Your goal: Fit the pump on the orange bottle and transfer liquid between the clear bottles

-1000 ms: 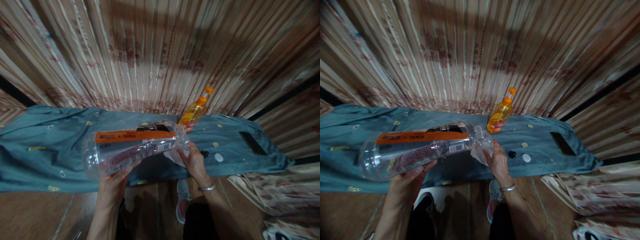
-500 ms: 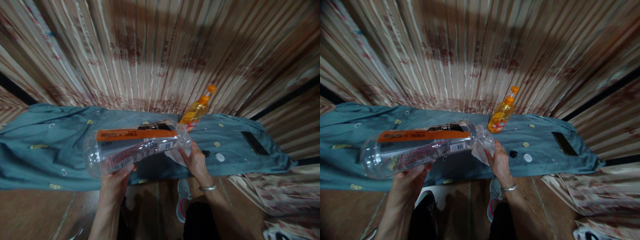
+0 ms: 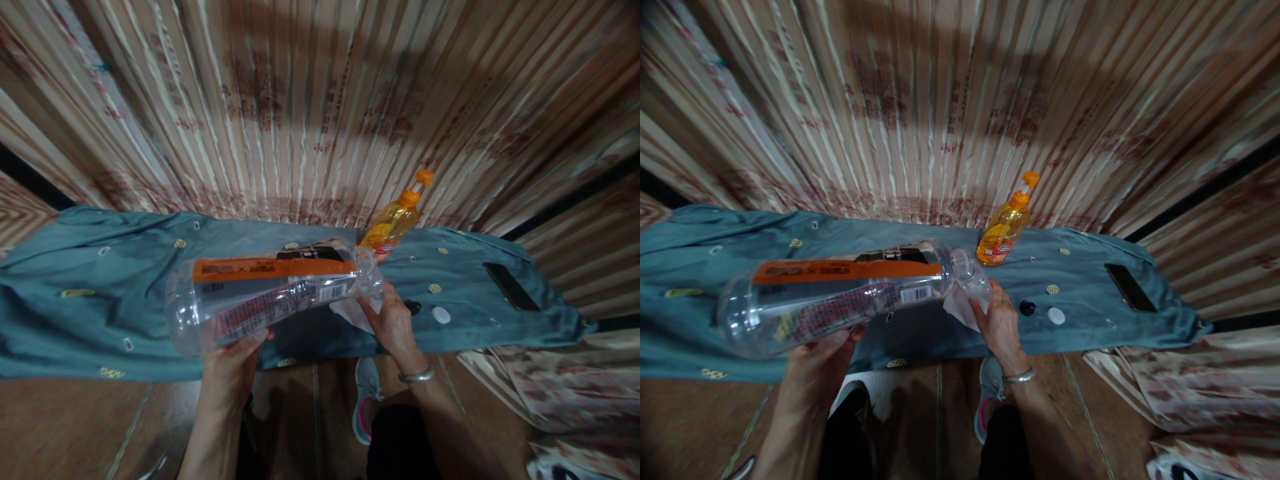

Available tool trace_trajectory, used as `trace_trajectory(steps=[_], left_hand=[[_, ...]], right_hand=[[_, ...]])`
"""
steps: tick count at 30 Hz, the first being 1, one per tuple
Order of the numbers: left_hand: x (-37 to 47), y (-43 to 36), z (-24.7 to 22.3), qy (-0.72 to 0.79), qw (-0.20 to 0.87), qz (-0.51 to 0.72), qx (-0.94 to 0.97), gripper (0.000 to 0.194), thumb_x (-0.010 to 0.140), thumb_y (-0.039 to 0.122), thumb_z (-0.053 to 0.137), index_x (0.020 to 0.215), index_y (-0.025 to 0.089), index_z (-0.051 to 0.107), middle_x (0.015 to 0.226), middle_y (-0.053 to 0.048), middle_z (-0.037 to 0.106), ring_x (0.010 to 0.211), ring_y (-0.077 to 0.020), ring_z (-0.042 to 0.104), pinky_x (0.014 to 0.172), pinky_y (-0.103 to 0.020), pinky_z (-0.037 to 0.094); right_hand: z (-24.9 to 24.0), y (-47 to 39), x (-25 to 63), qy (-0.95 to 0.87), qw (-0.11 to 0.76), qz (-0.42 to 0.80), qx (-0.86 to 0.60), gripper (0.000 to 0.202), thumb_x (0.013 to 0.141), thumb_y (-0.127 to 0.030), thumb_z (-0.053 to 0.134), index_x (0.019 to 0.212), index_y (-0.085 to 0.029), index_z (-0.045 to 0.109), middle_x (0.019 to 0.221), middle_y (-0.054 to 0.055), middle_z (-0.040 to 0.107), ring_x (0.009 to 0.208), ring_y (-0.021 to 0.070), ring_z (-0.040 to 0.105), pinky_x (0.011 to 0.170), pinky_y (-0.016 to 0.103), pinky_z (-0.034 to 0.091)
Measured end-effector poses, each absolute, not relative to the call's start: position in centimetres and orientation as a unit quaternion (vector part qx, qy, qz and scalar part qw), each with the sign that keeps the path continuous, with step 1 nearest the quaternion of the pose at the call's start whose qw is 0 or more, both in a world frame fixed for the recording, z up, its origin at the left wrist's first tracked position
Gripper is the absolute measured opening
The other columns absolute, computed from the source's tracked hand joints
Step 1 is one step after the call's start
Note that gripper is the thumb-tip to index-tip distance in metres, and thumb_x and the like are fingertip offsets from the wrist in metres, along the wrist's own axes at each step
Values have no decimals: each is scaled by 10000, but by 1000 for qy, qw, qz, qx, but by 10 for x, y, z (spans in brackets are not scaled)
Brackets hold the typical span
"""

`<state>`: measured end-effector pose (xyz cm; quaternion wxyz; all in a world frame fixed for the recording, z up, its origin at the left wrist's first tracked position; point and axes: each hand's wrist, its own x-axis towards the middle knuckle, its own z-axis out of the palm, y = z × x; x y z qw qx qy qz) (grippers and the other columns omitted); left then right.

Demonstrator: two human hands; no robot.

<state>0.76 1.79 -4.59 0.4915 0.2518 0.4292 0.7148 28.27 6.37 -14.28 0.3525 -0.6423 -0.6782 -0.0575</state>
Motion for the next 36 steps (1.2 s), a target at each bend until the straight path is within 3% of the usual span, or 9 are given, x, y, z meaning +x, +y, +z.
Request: trace_trajectory(steps=[14,24,36], left_hand=[[8,16,-44,430,493,717,240,367,404,171,930,705,215,725,619,33,718,537,-129,645,494,-202,537],[8,17,-45,427,487,721,245,430,372,310,992,691,214,721,613,16,711,530,-136,630,477,-212,516],[6,17,-49,434,488,723,228,386,394,202,943,706,227,716,664,32,722,598,-145,641,507,-226,511]], right_hand=[[-140,63,282,-682,341,-53,-645,785,965,-756,324,1271,-80,582,1038,218,740,925,325,720,788,469,597],[-141,62,282,-679,343,-53,-646,758,965,-745,353,1285,-93,572,1039,211,734,933,318,717,792,463,599],[-142,63,282,-678,342,-57,-648,769,963,-751,347,1283,-90,573,1001,195,737,900,307,714,775,444,592]])
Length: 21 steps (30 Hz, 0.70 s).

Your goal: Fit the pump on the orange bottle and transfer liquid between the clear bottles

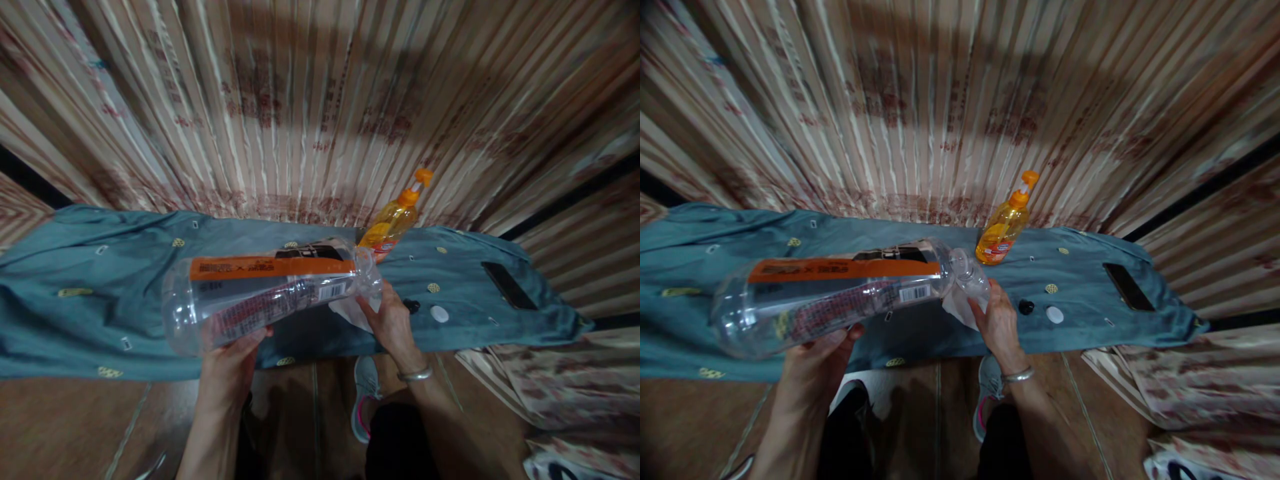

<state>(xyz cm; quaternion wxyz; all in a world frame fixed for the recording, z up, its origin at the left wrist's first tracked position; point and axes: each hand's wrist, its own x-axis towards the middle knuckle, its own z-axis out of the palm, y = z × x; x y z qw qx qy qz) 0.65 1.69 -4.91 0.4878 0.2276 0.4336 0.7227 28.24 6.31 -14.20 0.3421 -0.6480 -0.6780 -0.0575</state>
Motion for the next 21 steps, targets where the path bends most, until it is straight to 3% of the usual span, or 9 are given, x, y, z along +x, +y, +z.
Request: trace_trajectory(steps=[21], left_hand=[[6,18,-52,427,492,715,254,393,416,295,968,713,213,724,640,17,720,557,-141,647,504,-225,529]], right_hand=[[-143,64,283,-671,338,-56,-657,814,944,-788,323,1286,-93,575,1028,212,737,930,322,722,786,457,596]])
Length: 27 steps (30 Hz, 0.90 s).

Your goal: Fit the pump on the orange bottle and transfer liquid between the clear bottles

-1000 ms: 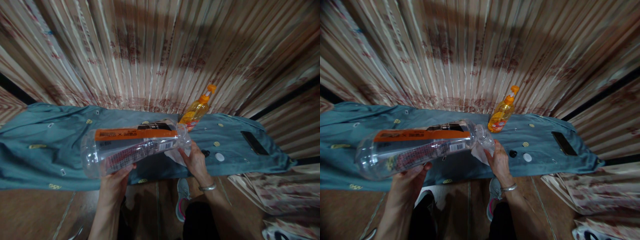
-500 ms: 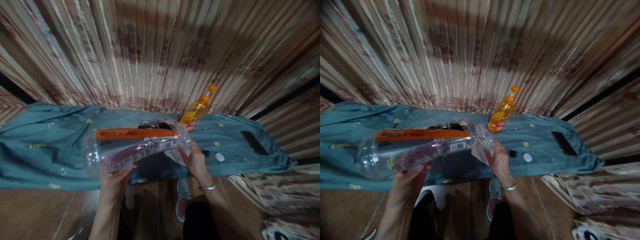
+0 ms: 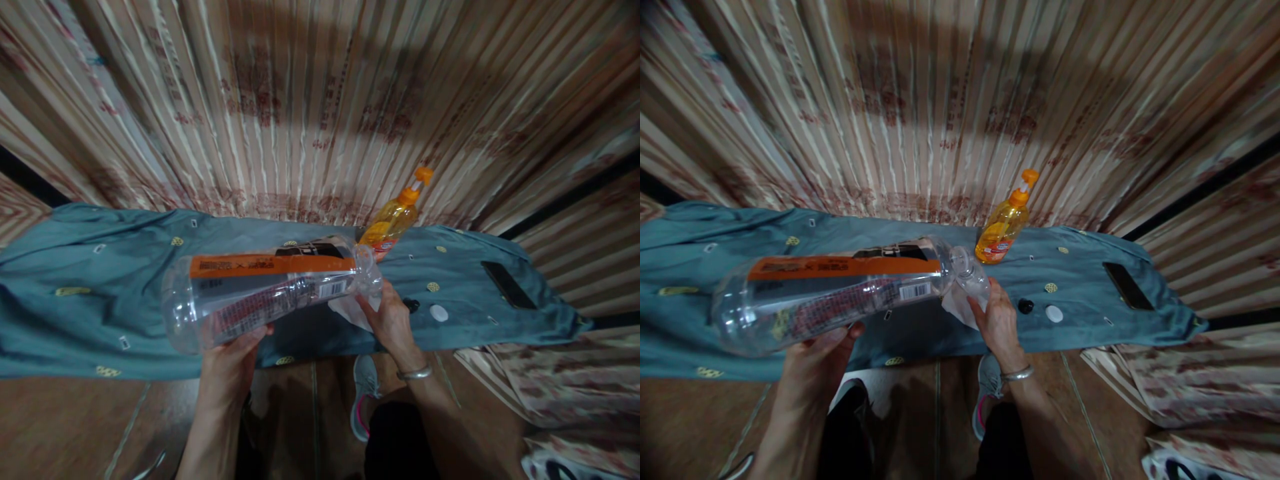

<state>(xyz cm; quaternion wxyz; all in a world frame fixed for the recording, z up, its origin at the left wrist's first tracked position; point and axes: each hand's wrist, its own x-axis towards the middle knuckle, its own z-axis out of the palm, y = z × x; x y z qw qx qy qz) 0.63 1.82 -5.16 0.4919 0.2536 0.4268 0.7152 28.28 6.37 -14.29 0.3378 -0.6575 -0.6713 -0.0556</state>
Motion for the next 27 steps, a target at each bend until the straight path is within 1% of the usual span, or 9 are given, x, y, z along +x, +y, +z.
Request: trace_trajectory(steps=[5,12,17,22,27], left_hand=[[7,18,-52,423,487,717,265,383,451,288,960,738,214,718,638,19,715,539,-136,635,505,-232,526],[7,18,-52,417,491,721,255,374,448,247,953,745,226,727,665,21,724,579,-145,641,513,-236,513],[8,18,-47,417,496,722,244,384,412,215,955,722,237,730,663,28,726,570,-149,638,506,-242,510],[9,17,-44,417,501,722,234,376,402,206,955,708,228,738,650,24,733,568,-144,656,516,-229,523],[8,17,-48,414,502,719,245,361,443,218,951,732,229,735,656,22,730,564,-140,641,522,-236,521]], right_hand=[[-143,64,282,-675,339,-57,-653,786,950,-776,331,1272,-103,578,1015,201,734,917,316,714,781,457,591],[-143,63,284,-677,332,-52,-655,779,954,-764,348,1292,-98,569,1042,210,733,938,318,711,795,462,592],[-142,63,283,-681,342,-54,-645,778,959,-760,343,1288,-93,573,1062,214,736,962,321,717,819,466,595],[-140,63,282,-677,339,-55,-651,790,955,-768,337,1264,-86,585,1013,208,740,911,318,722,785,458,599],[-140,63,283,-680,336,-47,-649,731,967,-736,367,1268,-103,576,1028,201,734,924,316,716,788,456,597]])
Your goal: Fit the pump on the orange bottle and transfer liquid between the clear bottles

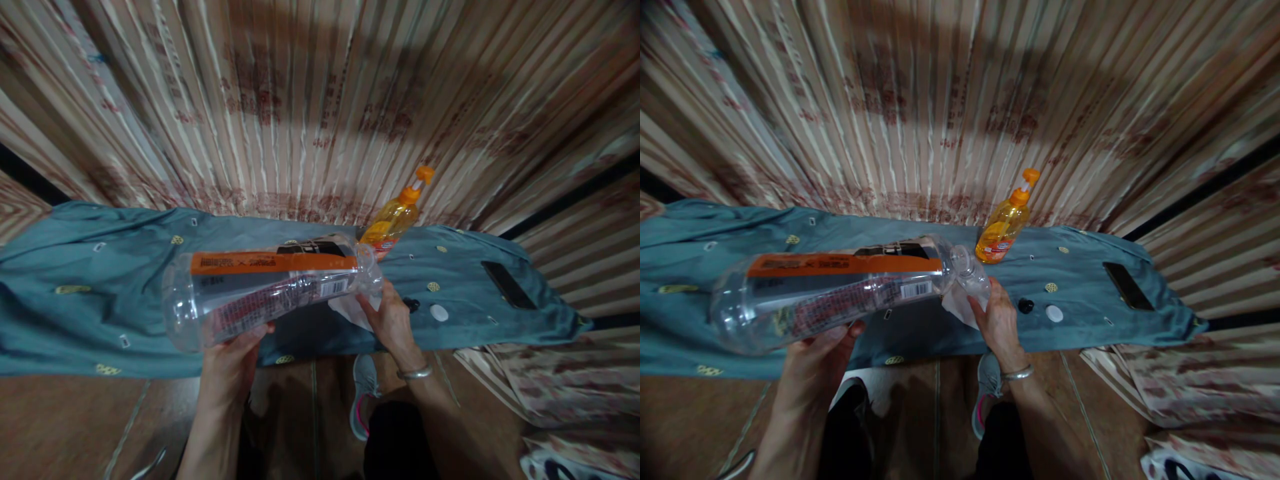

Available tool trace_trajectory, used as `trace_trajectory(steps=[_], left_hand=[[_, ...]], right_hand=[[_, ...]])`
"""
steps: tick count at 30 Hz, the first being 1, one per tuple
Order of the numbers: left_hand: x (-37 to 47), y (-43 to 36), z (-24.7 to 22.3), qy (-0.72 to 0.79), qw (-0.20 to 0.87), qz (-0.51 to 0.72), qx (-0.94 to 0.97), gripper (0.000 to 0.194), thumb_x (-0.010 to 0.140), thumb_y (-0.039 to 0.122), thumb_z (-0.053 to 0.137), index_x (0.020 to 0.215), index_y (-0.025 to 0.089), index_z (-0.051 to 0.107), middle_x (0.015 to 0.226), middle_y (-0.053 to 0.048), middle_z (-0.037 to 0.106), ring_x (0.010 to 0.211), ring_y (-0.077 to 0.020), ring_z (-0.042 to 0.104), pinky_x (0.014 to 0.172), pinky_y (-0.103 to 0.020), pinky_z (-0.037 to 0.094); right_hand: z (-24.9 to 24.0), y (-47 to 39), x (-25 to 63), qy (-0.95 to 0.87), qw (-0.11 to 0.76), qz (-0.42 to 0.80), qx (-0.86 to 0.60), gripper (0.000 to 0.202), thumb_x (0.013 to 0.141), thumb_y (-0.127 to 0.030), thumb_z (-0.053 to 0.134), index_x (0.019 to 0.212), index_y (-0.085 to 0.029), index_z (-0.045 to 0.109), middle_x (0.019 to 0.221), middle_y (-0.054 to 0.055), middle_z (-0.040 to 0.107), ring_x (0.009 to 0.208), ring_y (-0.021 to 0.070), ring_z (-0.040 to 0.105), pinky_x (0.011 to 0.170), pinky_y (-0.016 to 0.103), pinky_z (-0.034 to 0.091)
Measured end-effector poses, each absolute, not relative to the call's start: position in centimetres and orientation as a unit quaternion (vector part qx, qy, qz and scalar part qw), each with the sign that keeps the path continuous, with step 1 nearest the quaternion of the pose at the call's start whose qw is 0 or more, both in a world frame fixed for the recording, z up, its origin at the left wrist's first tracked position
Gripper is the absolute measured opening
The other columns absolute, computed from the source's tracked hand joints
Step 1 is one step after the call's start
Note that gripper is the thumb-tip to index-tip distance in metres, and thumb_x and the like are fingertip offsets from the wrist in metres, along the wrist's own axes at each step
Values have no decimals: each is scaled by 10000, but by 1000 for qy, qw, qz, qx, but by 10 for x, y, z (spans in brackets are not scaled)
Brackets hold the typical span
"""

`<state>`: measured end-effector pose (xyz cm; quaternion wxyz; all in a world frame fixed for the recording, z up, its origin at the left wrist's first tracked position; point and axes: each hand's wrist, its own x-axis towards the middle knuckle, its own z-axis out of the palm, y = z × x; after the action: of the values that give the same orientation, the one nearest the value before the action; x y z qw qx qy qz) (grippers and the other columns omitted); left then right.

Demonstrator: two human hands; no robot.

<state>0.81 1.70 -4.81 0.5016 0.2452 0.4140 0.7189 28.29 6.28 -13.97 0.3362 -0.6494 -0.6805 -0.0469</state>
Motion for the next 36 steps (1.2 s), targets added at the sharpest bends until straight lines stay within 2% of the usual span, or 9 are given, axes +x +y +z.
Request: trace_trajectory(steps=[9,17,25,30,36], left_hand=[[9,18,-44,422,497,722,231,416,359,263,982,687,228,728,623,39,729,524,-135,640,486,-217,524],[11,18,-41,416,498,725,231,414,347,267,985,681,234,741,607,37,729,507,-124,644,484,-199,527],[10,18,-44,406,498,730,234,380,401,171,953,707,217,732,646,37,735,534,-129,660,492,-204,537],[11,18,-42,406,498,729,237,393,364,202,970,682,215,738,610,29,724,507,-129,649,479,-203,537],[11,17,-42,414,500,731,211,415,332,131,946,682,223,743,636,37,741,519,-131,652,469,-199,533]], right_hand=[[-142,63,284,-680,339,-53,-648,738,970,-732,356,1279,-98,573,1028,197,734,931,311,712,798,452,592],[-142,63,283,-680,338,-63,-648,782,963,-759,325,1271,-86,579,1033,215,736,936,322,719,785,460,598],[-142,64,283,-683,339,-72,-643,786,964,-757,329,1267,-79,583,1022,214,740,926,318,723,783,451,600],[-143,64,284,-684,339,-66,-643,747,972,-738,345,1271,-96,583,1047,212,735,945,315,715,800,453,594],[-143,64,285,-684,342,-61,-642,736,971,-733,359,1278,-101,579,1036,203,738,932,315,717,789,452,596]])
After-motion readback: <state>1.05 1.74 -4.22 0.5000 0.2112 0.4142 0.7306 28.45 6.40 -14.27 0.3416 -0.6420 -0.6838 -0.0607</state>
